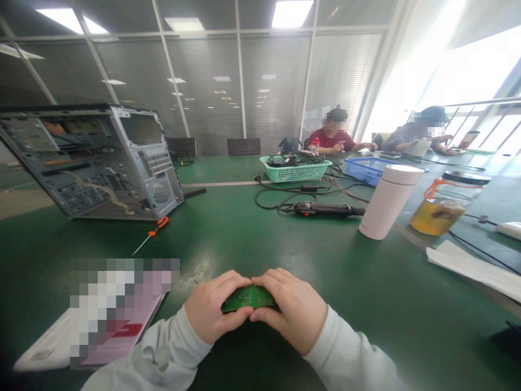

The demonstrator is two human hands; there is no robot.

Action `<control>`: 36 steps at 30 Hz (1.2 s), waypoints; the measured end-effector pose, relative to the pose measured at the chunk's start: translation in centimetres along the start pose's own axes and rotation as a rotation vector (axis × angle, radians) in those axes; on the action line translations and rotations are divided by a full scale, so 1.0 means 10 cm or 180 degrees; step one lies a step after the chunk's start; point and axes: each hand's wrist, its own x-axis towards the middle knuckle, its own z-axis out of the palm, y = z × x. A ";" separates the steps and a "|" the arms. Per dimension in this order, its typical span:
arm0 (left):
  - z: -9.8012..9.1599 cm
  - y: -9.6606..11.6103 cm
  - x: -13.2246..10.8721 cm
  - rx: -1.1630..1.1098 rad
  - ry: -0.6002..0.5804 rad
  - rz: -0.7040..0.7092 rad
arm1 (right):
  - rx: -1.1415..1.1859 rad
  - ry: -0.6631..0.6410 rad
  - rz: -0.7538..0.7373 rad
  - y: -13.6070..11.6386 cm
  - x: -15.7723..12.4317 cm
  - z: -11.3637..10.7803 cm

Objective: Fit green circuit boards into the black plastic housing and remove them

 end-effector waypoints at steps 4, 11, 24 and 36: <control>-0.04 0.01 0.01 -0.0162 0.0022 0.0048 | 0.0315 -0.0049 0.0096 0.06 0.00 -0.02; -0.12 0.04 0.03 0.0139 0.0375 0.0434 | 0.0261 0.0100 0.0091 0.00 0.00 -0.04; -0.15 0.14 -0.02 0.0481 0.1456 0.0988 | -0.0442 0.0886 -0.0812 -0.12 0.05 0.02; -0.06 -0.01 -0.02 -0.0791 0.1426 -0.0124 | 0.4054 0.0806 0.1829 -0.01 0.06 0.12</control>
